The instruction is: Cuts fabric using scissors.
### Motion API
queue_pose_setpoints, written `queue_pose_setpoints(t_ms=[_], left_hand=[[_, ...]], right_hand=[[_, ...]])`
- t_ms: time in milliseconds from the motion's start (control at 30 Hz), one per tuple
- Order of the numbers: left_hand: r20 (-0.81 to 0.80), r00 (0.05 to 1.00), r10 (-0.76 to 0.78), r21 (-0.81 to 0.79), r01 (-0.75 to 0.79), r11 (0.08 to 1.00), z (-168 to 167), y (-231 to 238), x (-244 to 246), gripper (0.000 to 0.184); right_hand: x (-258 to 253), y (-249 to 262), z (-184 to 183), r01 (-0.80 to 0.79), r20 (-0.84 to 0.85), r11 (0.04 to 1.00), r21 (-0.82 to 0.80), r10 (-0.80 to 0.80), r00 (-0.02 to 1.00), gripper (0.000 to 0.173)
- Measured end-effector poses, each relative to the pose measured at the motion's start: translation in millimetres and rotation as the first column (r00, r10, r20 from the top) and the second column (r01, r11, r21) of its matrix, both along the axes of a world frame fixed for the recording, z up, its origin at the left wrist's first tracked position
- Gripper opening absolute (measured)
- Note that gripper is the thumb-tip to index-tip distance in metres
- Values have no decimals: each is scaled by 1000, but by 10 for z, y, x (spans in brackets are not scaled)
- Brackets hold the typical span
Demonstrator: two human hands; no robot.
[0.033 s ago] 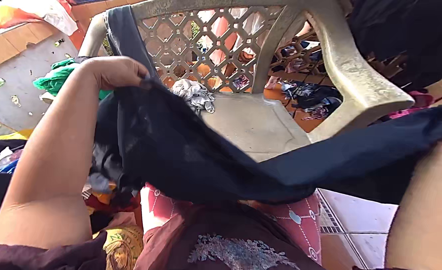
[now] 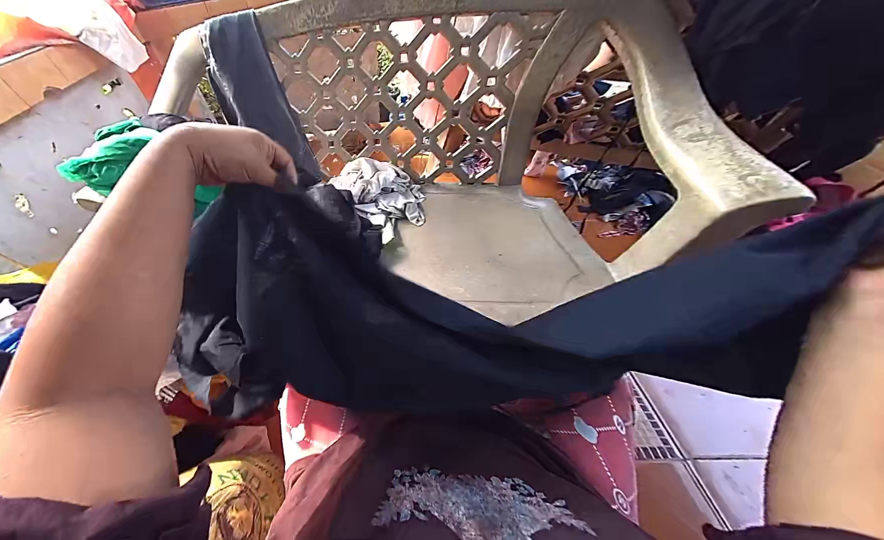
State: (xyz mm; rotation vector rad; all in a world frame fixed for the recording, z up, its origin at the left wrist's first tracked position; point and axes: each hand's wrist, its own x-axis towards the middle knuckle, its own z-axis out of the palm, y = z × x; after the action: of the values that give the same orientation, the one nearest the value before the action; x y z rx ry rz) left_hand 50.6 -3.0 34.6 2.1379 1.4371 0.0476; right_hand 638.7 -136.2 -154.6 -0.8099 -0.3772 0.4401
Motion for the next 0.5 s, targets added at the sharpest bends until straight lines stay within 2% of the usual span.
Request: queue_pose_setpoints(t_ms=[33,67,100,200,300,433,500], left_hand=[[-160,987,12,3,-11,1000,-42,69,25,15],[-251,965,72,38,-65,997,-92,169,19,20],[-283,947,154,96,-132,987,-146,303,-33,24],[-231,888,398,271,-334,903,-195,552,-199,31],[-170,853,493,331,-422,844,-235,649,-327,30],[-160,811,562,260,-515,817,-217,586,-271,35],[-145,804,577,152,-558,816,-189,569,-306,31]], right_hand=[[-238,28,171,61,-63,990,-130,-69,996,10],[-345,90,246,92,-94,971,-219,-115,989,3],[-369,151,262,91,-104,961,-262,-122,987,6],[-271,329,209,103,-135,962,-254,-140,981,16],[-234,403,147,117,-145,961,-249,-157,977,20],[-251,385,74,76,-148,961,-265,-119,982,24],[-276,343,66,62,-107,945,-321,-101,989,24]])
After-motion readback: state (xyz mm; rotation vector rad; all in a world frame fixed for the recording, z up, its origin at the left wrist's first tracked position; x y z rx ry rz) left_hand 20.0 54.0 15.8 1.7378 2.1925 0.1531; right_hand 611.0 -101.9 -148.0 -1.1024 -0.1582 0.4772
